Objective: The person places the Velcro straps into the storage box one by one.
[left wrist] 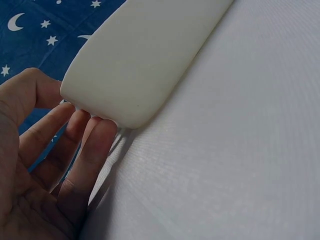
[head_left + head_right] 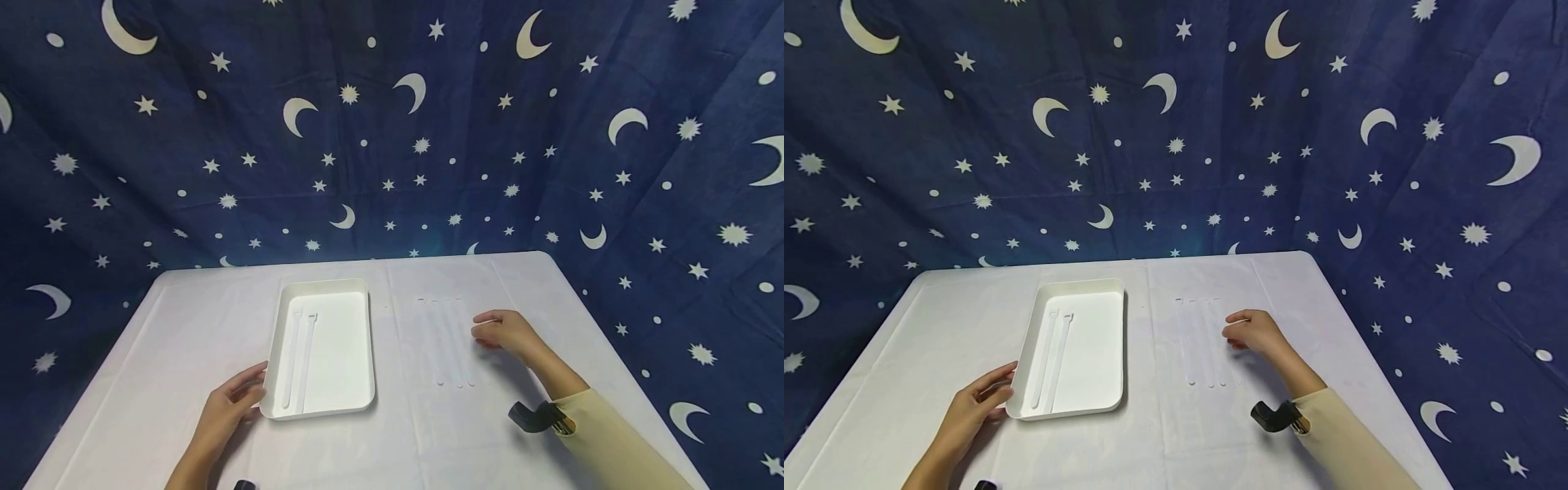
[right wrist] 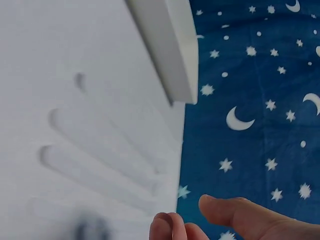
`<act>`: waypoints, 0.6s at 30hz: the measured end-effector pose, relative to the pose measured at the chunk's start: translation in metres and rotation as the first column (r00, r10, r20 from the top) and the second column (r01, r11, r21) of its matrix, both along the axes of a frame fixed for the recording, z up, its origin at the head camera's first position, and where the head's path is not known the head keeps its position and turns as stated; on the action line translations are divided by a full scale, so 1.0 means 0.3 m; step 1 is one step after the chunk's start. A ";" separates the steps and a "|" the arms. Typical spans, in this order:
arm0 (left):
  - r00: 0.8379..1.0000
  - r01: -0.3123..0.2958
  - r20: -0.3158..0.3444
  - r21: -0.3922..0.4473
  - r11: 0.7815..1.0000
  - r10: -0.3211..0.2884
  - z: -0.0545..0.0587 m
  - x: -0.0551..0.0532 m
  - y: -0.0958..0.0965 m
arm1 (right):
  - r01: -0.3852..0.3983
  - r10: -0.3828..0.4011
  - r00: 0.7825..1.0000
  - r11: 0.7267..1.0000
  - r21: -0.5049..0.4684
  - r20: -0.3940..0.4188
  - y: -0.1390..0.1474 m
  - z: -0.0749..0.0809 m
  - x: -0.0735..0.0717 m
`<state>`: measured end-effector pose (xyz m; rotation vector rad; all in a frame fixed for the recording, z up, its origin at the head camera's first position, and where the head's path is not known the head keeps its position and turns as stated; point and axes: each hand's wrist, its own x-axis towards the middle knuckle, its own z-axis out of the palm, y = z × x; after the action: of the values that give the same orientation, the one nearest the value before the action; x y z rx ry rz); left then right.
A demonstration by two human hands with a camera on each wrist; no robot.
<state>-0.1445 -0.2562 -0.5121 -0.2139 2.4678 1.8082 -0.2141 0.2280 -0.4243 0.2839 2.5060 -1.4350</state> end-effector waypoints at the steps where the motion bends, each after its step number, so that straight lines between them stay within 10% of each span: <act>1: 1.000 0.001 0.000 0.007 1.000 -0.001 0.001 -0.001 0.001 | 0.010 -0.010 1.000 1.000 0.015 -0.003 0.009 -0.015 0.008; 18: 1.000 -0.007 0.018 0.004 1.000 0.007 -0.002 0.000 0.003 | 0.097 -0.088 0.993 0.990 0.105 -0.081 0.041 -0.162 0.101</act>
<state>-0.1444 -0.2553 -0.5127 -0.2380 2.4545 1.8062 -0.1839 0.2404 -0.4730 0.3766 2.6710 -1.3688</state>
